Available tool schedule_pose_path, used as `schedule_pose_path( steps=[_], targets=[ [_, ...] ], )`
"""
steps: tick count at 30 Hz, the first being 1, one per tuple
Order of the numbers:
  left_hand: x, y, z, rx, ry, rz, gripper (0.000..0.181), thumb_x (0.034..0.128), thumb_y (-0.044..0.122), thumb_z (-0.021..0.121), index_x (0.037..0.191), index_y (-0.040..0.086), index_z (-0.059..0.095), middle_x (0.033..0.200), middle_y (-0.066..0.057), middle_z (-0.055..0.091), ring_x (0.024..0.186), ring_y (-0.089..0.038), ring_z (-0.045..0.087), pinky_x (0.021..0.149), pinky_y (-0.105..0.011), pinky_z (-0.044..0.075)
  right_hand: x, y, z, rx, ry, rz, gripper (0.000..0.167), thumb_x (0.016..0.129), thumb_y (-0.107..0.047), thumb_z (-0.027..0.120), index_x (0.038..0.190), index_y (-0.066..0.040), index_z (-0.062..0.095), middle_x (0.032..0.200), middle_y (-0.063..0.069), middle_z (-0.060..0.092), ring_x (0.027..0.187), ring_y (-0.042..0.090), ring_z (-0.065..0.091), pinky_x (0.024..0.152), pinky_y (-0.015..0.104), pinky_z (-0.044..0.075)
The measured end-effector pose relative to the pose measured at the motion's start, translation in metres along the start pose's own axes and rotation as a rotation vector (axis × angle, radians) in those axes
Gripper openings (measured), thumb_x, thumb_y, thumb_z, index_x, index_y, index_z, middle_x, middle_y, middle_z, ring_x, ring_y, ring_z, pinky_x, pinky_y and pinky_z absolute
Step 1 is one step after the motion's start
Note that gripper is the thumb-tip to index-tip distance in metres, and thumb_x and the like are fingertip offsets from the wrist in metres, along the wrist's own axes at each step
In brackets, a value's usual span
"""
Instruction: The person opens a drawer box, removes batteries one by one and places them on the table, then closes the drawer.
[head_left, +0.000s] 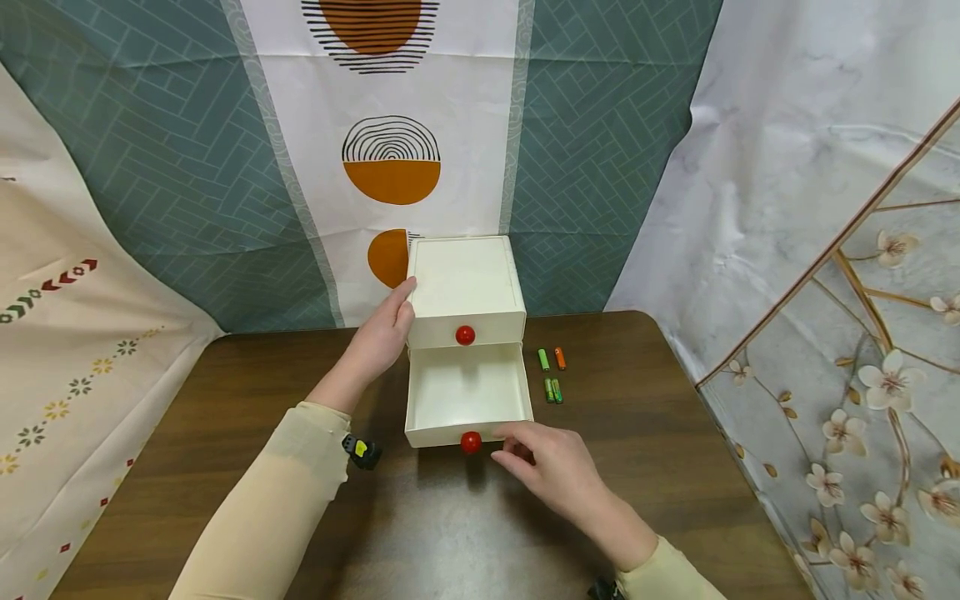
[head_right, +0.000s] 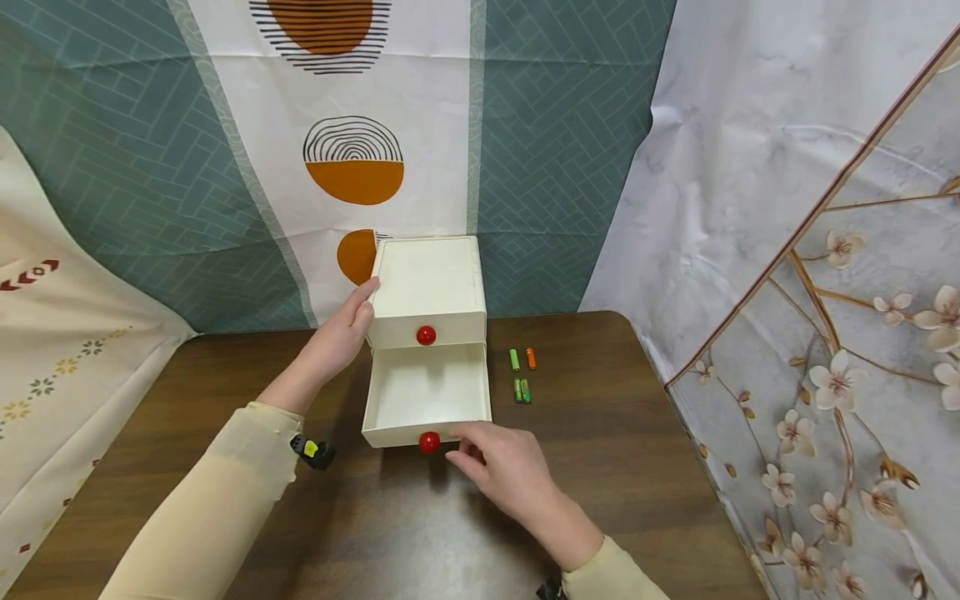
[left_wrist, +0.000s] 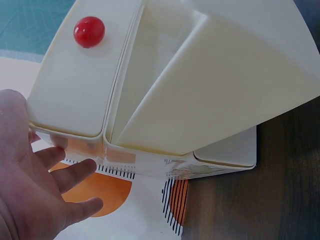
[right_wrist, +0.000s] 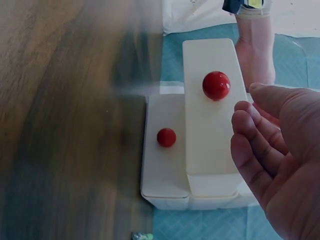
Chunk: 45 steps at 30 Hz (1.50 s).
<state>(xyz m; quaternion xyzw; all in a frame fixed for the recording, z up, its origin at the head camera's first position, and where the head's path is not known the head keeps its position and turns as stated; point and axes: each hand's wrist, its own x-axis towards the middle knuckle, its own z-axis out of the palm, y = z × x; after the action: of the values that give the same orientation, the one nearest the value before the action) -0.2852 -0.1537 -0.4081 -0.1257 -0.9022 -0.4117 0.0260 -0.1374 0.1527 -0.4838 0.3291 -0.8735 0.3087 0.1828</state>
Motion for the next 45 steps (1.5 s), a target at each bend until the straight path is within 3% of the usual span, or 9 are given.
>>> schedule_pose_path(
  steps=[8,19,35,45],
  targets=[
    [0.000,-0.001,0.000,-0.006,-0.001,0.002,0.064,0.1176,0.038,0.024,0.178,0.017,0.023,0.183,-0.006,0.023,0.167,-0.030,0.024,0.135,-0.052,0.017,0.006,-0.003,0.013,-0.014,-0.048,-0.002,0.026,0.095,-0.022,0.090,0.119,-0.019,0.081,0.086,-0.019,0.071,0.073,-0.005,0.059,0.064,0.020,0.052],
    [0.000,0.000,0.000,-0.009,0.000,-0.005,0.064,0.1176,0.039,0.024,0.179,0.019,0.022,0.183,-0.004,0.023,0.167,-0.030,0.024,0.135,-0.052,0.018,0.011,-0.005,0.024,-0.038,-0.033,-0.015,0.026,0.095,-0.022,0.090,0.118,-0.021,0.080,0.090,-0.018,0.076,0.076,-0.005,0.066,0.065,0.021,0.054],
    [0.000,0.000,0.001,-0.013,0.002,-0.008,0.064,0.1173,0.039,0.024,0.179,0.021,0.023,0.183,-0.004,0.023,0.167,-0.030,0.025,0.135,-0.052,0.018,0.014,-0.006,0.032,-0.108,0.003,-0.036,0.021,0.095,-0.022,0.091,0.114,-0.021,0.081,0.098,-0.012,0.081,0.074,-0.001,0.066,0.060,0.022,0.053],
    [0.001,-0.002,0.001,-0.013,0.008,-0.002,0.064,0.1175,0.038,0.024,0.179,0.020,0.023,0.182,-0.005,0.023,0.166,-0.031,0.025,0.135,-0.052,0.018,0.023,-0.006,0.032,-0.109,-0.034,-0.009,0.015,0.100,-0.024,0.086,0.114,-0.024,0.081,0.099,-0.015,0.080,0.073,0.001,0.065,0.059,0.022,0.050]
  ],
)
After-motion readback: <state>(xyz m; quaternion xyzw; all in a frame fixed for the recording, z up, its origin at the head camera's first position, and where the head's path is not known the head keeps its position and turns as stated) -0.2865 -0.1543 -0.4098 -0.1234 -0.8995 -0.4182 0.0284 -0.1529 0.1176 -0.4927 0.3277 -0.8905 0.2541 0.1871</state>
